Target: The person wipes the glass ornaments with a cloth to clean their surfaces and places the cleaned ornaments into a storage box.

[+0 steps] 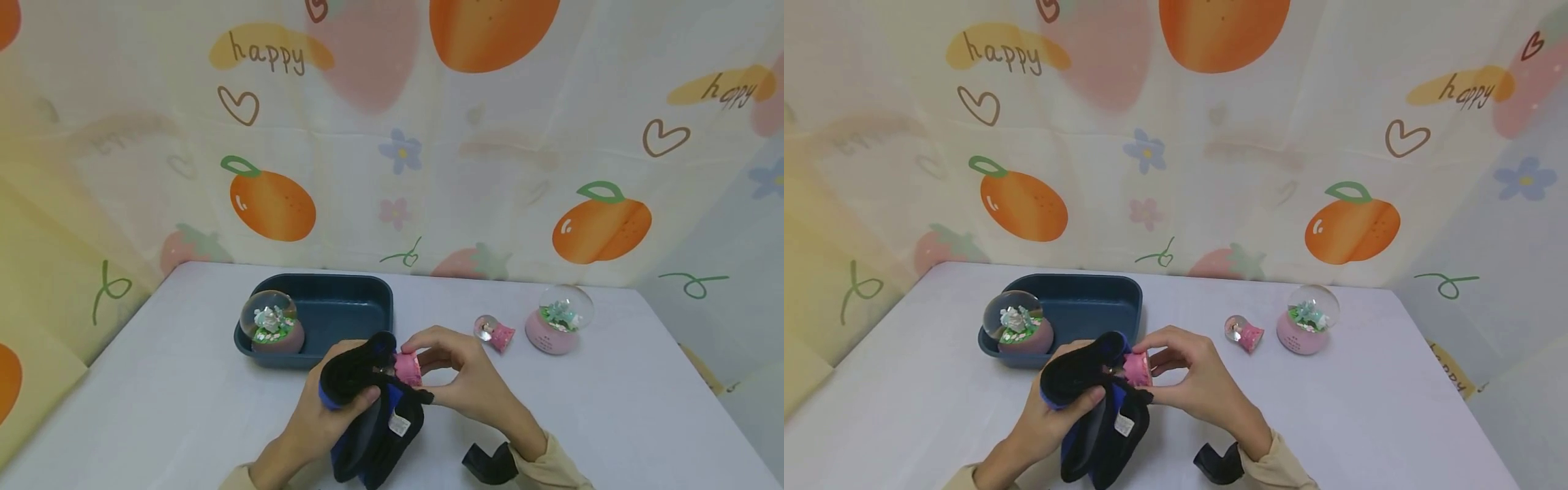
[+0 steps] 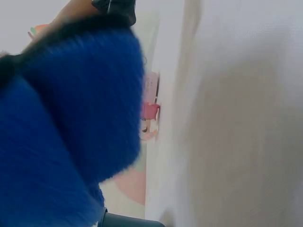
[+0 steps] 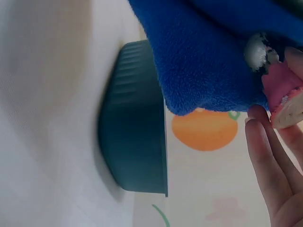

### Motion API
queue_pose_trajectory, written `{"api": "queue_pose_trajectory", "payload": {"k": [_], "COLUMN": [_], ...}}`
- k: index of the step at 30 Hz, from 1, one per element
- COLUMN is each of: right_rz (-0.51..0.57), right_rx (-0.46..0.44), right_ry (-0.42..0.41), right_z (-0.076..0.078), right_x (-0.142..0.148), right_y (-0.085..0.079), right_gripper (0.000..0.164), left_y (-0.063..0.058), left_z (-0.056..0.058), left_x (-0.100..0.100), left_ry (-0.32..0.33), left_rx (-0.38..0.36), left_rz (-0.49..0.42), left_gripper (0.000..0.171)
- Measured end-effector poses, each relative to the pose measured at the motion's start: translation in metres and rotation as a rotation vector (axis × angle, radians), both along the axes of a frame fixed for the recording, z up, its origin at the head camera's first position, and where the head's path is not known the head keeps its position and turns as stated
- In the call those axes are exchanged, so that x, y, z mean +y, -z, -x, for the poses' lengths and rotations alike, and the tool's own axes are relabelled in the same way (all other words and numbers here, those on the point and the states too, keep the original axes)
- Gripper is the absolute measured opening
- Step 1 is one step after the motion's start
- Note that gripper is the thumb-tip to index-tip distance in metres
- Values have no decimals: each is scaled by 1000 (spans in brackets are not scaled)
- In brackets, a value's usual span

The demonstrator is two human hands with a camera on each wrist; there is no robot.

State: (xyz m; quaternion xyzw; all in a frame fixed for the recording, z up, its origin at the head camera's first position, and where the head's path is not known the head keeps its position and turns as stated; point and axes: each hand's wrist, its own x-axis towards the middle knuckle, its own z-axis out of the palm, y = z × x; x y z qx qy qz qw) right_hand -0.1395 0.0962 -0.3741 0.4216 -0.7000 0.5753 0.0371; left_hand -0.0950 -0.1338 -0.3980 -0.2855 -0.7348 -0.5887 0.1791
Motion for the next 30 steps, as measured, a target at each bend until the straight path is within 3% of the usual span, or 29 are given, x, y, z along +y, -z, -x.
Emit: {"api": "queue_pose_trajectory", "payload": {"k": [2, 7, 10, 14, 18, 24, 30], "right_rz": [-3, -19, -23, -23, -45, -57, -79], "right_rx": [15, 50, 72, 76, 74, 46, -25], "right_ry": [-14, -29, -35, -40, -13, 48, 112], "right_z": [1, 2, 2, 2, 2, 1, -1], "right_x": [1, 2, 2, 2, 2, 2, 1], "right_y": [1, 1, 1, 0, -1, -1, -1], "right_gripper": [43, 42, 41, 43, 47, 48, 55], "left_y": [-2, -3, -3, 0, 2, 3, 7], "left_z": [0, -1, -1, 0, 2, 6, 10], "left_x": [0, -1, -3, -6, -6, -4, -2], "left_ry": [11, -48, -26, 58, 72, -10, -35], "left_rx": [21, 52, -8, -130, -136, 47, 221], "left_rz": [-34, -71, -58, -4, 33, 11, -67], "left_gripper": [49, 44, 50, 63, 70, 64, 53]}}
